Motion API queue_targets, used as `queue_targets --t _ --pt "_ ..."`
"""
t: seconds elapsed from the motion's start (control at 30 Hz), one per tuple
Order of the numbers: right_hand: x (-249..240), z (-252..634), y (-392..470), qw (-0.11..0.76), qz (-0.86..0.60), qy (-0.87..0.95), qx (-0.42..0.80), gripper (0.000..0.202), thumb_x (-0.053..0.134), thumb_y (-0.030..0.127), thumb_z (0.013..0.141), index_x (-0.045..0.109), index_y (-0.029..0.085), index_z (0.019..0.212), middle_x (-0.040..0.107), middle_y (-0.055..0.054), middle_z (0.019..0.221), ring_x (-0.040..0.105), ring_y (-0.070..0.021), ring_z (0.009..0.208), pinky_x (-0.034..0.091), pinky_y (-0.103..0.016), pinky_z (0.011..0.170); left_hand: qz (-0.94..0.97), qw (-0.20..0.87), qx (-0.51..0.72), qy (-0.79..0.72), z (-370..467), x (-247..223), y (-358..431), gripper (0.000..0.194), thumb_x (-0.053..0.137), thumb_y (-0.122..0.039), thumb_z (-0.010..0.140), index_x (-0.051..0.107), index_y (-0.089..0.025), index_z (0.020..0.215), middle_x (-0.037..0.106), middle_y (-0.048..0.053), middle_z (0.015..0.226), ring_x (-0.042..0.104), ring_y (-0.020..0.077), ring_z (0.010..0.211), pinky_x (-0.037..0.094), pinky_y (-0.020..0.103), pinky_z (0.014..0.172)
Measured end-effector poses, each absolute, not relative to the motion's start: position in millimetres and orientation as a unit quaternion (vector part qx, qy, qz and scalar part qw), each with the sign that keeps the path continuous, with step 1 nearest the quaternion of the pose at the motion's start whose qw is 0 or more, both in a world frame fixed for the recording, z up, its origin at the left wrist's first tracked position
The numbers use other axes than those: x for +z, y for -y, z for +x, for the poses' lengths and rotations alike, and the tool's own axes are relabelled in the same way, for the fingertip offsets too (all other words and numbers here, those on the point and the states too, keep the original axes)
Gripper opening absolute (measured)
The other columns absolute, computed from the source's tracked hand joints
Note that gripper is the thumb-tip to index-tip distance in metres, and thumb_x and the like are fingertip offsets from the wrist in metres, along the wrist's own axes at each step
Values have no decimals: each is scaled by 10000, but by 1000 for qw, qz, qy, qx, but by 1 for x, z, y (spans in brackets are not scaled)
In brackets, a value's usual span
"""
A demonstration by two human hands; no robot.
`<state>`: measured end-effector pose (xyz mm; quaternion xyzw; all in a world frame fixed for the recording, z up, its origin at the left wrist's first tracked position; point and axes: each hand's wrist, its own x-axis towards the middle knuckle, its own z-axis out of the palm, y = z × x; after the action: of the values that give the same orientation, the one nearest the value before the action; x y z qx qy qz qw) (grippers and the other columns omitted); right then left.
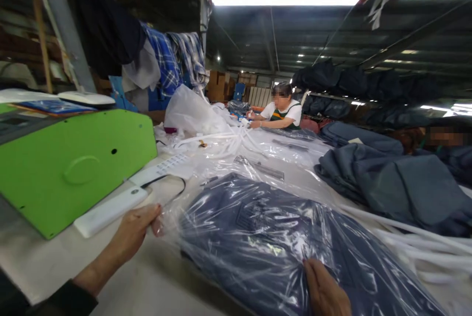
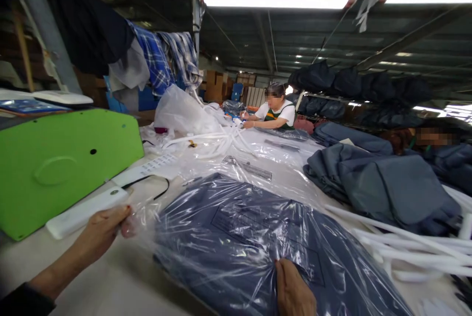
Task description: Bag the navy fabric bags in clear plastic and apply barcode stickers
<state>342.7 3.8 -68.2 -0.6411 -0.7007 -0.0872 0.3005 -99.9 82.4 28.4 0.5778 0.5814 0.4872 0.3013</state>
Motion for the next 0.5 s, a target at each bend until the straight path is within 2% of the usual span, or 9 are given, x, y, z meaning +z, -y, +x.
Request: queue_targets --t 0.07,0.17,0.27,0.5 --pt "-66 347 -3 278 -638 715 -70 410 289 446 949 652 266 886 716 -45 858 684 -178 756 518 -233 641 546 267 495 -621 -95 23 -86 496 489 -603 720 466 -230 394 527 10 418 521 174 467 470 288 567" --pt "-62 348 -2 252 -653 713 -53 398 290 427 961 642 274 856 712 -27 834 679 -159 721 509 -215 601 474 244 525 -664 -88 15 -89 445 443 -604 746 515 -229 518 468 -27 366 484 167 417 428 278 498" --pt "-59 345 -2 235 -663 709 -49 378 310 411 964 629 276 813 711 -14 803 675 -152 685 498 -209 555 443 210 521 -699 -83 12 -89 402 418 -588 753 538 -225 628 453 -49 350 496 169 421 440 271 530" --pt "-57 337 -5 262 -645 712 -90 352 322 400 974 598 265 801 694 8 748 674 -145 652 481 -221 558 485 179 417 -747 -89 1 -95 430 358 -601 743 552 -230 645 481 -38 370 529 182 469 425 271 570"
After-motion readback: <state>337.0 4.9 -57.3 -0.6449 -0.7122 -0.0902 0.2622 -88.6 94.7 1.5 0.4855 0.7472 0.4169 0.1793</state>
